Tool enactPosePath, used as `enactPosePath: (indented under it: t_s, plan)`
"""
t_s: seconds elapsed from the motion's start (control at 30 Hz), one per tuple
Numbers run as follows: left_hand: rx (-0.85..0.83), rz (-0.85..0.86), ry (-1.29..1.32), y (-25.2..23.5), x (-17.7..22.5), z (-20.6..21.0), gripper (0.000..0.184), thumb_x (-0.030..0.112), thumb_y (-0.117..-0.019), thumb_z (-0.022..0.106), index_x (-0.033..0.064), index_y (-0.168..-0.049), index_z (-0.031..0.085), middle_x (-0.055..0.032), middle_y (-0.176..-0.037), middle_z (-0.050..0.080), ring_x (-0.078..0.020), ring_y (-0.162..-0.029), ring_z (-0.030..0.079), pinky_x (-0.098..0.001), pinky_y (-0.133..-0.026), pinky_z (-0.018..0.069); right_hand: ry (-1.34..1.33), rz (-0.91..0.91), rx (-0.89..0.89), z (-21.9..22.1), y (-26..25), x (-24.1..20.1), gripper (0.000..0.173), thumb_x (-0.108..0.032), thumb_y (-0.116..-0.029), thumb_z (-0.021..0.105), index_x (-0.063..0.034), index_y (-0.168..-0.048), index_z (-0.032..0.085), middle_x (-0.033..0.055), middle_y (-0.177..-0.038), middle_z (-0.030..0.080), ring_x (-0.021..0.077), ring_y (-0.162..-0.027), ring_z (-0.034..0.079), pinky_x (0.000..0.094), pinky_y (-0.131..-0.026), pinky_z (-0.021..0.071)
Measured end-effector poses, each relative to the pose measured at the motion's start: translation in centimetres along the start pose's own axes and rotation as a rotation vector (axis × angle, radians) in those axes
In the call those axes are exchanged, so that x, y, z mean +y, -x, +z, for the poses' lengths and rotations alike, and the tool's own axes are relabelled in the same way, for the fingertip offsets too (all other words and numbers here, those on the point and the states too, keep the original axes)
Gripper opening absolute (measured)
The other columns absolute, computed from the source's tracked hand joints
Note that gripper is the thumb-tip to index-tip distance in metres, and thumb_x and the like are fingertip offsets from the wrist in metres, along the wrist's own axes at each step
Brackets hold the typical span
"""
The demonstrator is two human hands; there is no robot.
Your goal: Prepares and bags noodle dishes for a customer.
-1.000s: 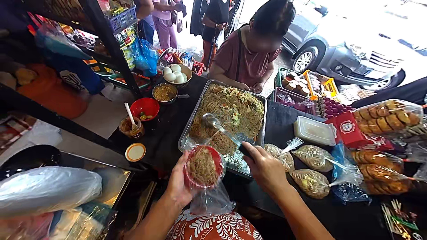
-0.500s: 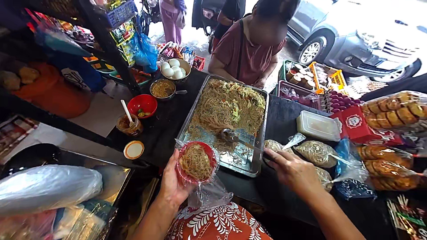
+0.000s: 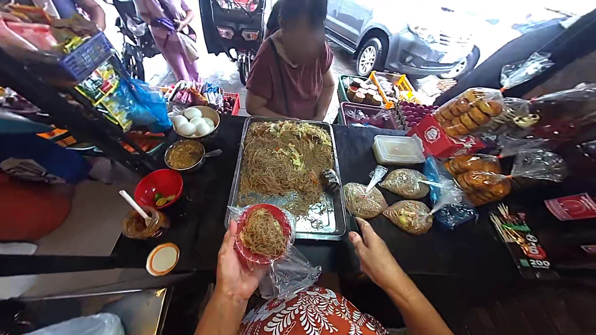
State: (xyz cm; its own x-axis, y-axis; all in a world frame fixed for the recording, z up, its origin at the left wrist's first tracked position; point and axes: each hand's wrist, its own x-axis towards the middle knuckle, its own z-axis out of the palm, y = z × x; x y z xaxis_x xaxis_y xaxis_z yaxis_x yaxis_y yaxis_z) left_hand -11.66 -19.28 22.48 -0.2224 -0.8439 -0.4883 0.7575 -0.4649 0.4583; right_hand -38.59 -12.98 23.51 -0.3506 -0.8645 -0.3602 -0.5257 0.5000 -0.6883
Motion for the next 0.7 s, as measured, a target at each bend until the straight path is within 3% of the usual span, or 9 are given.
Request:
enactPosePath:
  t_s: [0.1, 0.13, 0.17, 0.23, 0.33, 0.4, 0.43, 0.53, 0.7]
  plan:
    - [-0.018, -0.019, 0.016, 0.0, 0.3, -0.4, 0.057, 0.055, -0.1073, 0.026, 0.0134, -0.13, 0.058, -0.0143, -0.117, 0.07, -0.0297, -0.103, 0.071, -0.0522, -0.08, 0.0613, -0.157, 0.088, -0.007, 4.0, 1.3, -1.5, 0.056, -0.017, -0.1081, 0.045, 0.0013, -0.157, 0.025, 0.0264, -0.134, 0.057, 0.0326, -0.095, 0.068, 0.0496, -0.082, 0.0576]
    - [-0.02, -0.025, 0.011, 0.0, 0.5, -0.6, 0.057, 0.055, -0.1073, 0.026, 0.0137, -0.129, 0.058, -0.0138, -0.116, 0.07, -0.0291, -0.102, 0.072, -0.0516, -0.079, 0.0617, -0.241, 0.112, -0.026, 5.2, 1.6, -2.4, 0.058, -0.017, -0.1081, 0.045, 0.0008, -0.158, 0.022, 0.0234, -0.125, 0.059, 0.0281, -0.086, 0.066, 0.0456, -0.075, 0.0574]
    - [-0.024, -0.029, 0.013, 0.0, 0.7, -0.7, 0.056, 0.055, -0.1073, 0.027, 0.0136, -0.128, 0.059, -0.0137, -0.114, 0.071, -0.0288, -0.101, 0.072, -0.0513, -0.078, 0.0621, -0.366, 0.143, -0.05, 6.5, 1.9, -3.7, 0.057, -0.018, -0.1089, 0.043, -0.0011, -0.158, 0.02, 0.0159, -0.101, 0.058, 0.0205, -0.065, 0.057, 0.0384, -0.056, 0.0514]
    - [-0.014, -0.027, 0.0, 0.0, 1.2, -0.8, 0.055, 0.055, -0.1074, 0.027, 0.0141, -0.127, 0.059, -0.0133, -0.113, 0.071, -0.0282, -0.099, 0.073, -0.051, -0.076, 0.0625, -0.67, 0.23, -0.147, 8.1, 1.8, -6.9, 0.047, -0.02, -0.1117, 0.037, -0.0068, -0.154, 0.022, 0.0068, -0.082, 0.051, 0.0128, -0.05, 0.048, 0.0295, -0.043, 0.0457]
    - [0.006, -0.004, -0.009, -0.2, 1.9, -1.5, 0.056, 0.055, -0.107, 0.028, 0.0146, -0.127, 0.06, -0.0135, -0.113, 0.072, -0.0289, -0.099, 0.073, -0.0518, -0.074, 0.0628, -1.076, 0.331, -0.242, 8.6, 0.6, -11.8, 0.019, -0.023, -0.1143, 0.03, -0.0059, -0.118, 0.039, 0.0035, -0.068, 0.05, 0.0091, -0.045, 0.05, 0.022, -0.04, 0.0453]
    - [0.004, 0.022, -0.008, -0.3, 2.4, -2.1, 0.056, 0.056, -0.1071, 0.028, 0.0145, -0.129, 0.059, -0.0137, -0.115, 0.071, -0.029, -0.102, 0.072, -0.0526, -0.078, 0.062, -1.363, 0.379, -0.305, 8.2, -0.6, -13.5, 0.033, -0.027, -0.1143, 0.026, -0.0046, -0.1, 0.046, 0.0025, -0.067, 0.051, 0.0068, -0.044, 0.048, 0.0178, -0.039, 0.0411]
    - [0.007, 0.035, -0.011, -0.3, 2.7, -2.3, 0.056, 0.056, -0.1072, 0.027, 0.0145, -0.128, 0.06, -0.013, -0.115, 0.071, -0.0283, -0.101, 0.072, -0.0522, -0.078, 0.0621, -1.515, 0.408, -0.331, 7.8, -1.0, -14.0, 0.035, -0.028, -0.1138, 0.026, -0.0047, -0.098, 0.048, 0.003, -0.071, 0.054, 0.0059, -0.045, 0.047, 0.0162, -0.039, 0.04]
    - [-0.001, 0.054, 0.012, -0.2, 3.3, -2.6, 0.055, 0.055, -0.1069, 0.029, 0.0144, -0.126, 0.061, -0.0131, -0.112, 0.072, -0.0287, -0.1, 0.073, -0.0527, -0.077, 0.0622, -1.802, 0.472, -0.345, 6.6, -1.5, -13.4, 0.033, -0.028, -0.1111, 0.03, -0.0043, -0.102, 0.051, 0.0026, -0.073, 0.055, 0.0025, -0.043, 0.046, 0.0125, -0.036, 0.0376]
    - [-0.014, 0.069, 0.005, -0.7, 3.7, -1.8, 0.056, 0.054, -0.1076, 0.027, 0.0129, -0.128, 0.058, -0.0143, -0.113, 0.07, -0.029, -0.101, 0.071, -0.0525, -0.079, 0.0615, -1.74, 0.449, -0.407, 4.9, 0.4, -10.0, 0.038, -0.032, -0.112, 0.03, -0.0021, -0.114, 0.054, 0.0014, -0.072, 0.057, 0.0006, -0.042, 0.048, 0.0114, -0.035, 0.038]
